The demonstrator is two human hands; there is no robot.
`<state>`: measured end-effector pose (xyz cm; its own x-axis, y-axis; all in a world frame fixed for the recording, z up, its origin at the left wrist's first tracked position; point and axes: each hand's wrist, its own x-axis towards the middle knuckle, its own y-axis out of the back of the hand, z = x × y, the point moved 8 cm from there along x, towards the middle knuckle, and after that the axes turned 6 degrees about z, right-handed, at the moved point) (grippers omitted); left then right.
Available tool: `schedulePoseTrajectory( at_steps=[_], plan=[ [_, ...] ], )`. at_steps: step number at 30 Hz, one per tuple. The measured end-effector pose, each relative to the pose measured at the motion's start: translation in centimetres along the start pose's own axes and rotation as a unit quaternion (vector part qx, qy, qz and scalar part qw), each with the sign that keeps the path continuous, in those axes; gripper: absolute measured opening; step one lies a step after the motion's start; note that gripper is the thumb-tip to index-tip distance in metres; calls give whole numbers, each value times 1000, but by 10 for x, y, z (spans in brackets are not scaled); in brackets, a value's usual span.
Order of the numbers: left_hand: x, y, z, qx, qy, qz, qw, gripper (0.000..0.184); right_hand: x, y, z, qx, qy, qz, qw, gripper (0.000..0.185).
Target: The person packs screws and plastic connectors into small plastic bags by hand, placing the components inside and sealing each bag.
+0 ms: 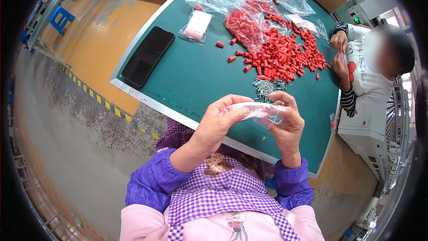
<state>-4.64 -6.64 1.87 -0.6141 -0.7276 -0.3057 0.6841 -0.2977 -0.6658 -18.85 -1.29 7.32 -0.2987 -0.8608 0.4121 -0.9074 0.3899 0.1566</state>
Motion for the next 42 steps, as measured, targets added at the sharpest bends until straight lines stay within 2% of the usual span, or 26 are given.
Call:
schedulePoseTrajectory(
  at_steps=[2,9,12,15,18,21,27,29,30,32,35,37,38,40,42],
  plan=[
    [0,-1,-1,3,4,-2,1000,29,-1,-3,2,-21,-18,-31,999,37],
    [1,0,-1,-5,1,3,1000,27,2,-3,0,-4,-28,-5,1000,37],
    [2,0,-3,5,3,-4,1000,28,0,-7,0,-53,-8,-52,997,37],
    [2,0,-3,21,2,-11,1000,28,2,-8,0,-1,-50,-18,999,35],
    [2,-1,-4,34,-2,-14,999,28,3,-10,-2,-40,-36,-35,998,32],
    [2,-4,-5,23,1,-16,1000,27,2,-18,6,-61,-79,-86,991,30],
    [2,7,-8,-23,35,4,999,29,3,-10,13,-31,-100,-89,991,27],
    [2,11,-9,-37,50,8,998,29,6,5,13,45,-55,-27,997,23],
    [2,11,-7,-55,55,12,997,30,6,6,13,45,-56,-27,997,23],
    [2,11,-8,-73,62,14,995,31,3,10,20,101,-138,-2,985,18],
    [3,7,-8,-69,28,-7,997,29,-1,10,31,129,-189,16,973,16],
    [7,10,-6,144,-48,-18,988,30,-1,11,39,143,-232,42,961,20],
    [9,13,-9,145,-48,-17,988,30,0,10,38,143,-232,41,961,20],
    [13,23,-16,86,14,14,996,32,-7,13,53,208,-337,92,914,23],
    [13,28,-19,64,28,39,997,30,-6,17,57,219,-345,108,906,23]
  ],
)
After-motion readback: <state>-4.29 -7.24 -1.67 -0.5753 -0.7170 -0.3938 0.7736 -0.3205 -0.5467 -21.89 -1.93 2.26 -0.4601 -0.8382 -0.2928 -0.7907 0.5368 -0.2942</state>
